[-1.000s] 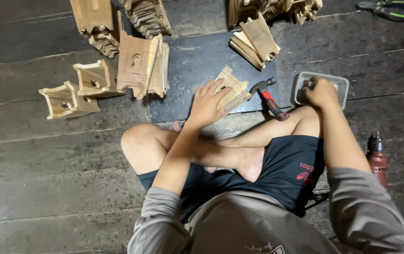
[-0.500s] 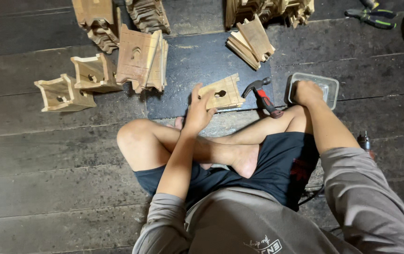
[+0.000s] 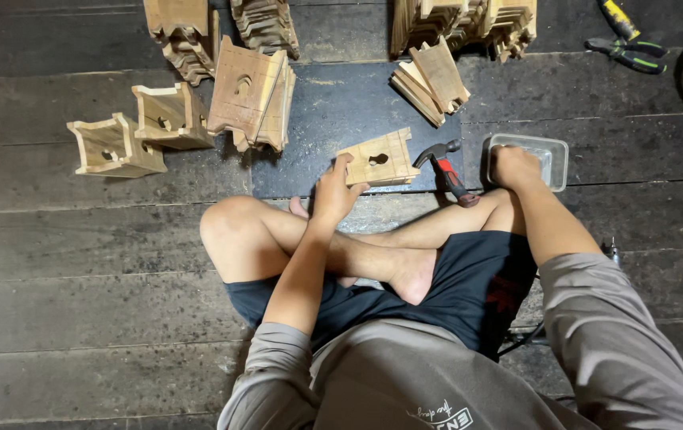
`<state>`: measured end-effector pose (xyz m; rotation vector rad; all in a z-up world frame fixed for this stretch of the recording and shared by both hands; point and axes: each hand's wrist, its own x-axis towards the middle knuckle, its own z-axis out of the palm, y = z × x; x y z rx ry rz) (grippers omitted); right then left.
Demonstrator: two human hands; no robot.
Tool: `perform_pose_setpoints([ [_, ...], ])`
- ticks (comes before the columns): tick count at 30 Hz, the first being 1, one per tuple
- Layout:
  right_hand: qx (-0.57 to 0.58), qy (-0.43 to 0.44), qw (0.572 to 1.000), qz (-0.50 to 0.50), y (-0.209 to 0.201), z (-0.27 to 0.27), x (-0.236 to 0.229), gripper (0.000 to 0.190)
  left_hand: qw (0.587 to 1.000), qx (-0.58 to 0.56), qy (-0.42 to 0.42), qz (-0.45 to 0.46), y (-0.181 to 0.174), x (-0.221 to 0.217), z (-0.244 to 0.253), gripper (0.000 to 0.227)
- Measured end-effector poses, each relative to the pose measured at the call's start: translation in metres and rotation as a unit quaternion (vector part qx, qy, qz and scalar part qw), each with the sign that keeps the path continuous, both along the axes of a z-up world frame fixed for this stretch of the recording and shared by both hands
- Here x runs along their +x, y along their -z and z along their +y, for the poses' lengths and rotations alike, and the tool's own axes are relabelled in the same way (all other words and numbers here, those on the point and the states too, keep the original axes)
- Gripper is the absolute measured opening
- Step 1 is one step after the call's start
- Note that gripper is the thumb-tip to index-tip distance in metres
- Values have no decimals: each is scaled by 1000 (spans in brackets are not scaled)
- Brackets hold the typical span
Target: The person assembles small wooden components by aligning pre-cut wooden pieces and driving nails into them using a hammer.
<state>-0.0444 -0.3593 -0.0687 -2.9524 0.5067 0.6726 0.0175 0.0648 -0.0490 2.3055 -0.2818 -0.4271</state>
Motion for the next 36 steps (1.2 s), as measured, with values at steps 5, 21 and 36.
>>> perform_pose_setpoints([
  [5, -14, 9, 1000, 8, 16, -8, 4, 39, 1000, -24, 4, 4, -15, -6, -4, 60],
  [21, 14, 19, 1000, 12, 3, -1, 3, 36, 999, -43, 3, 4, -20, -5, -2, 58],
  [36, 70, 56, 993, -70, -4, 0, 0, 29, 999, -15, -2, 37, -33, -4, -2, 61],
])
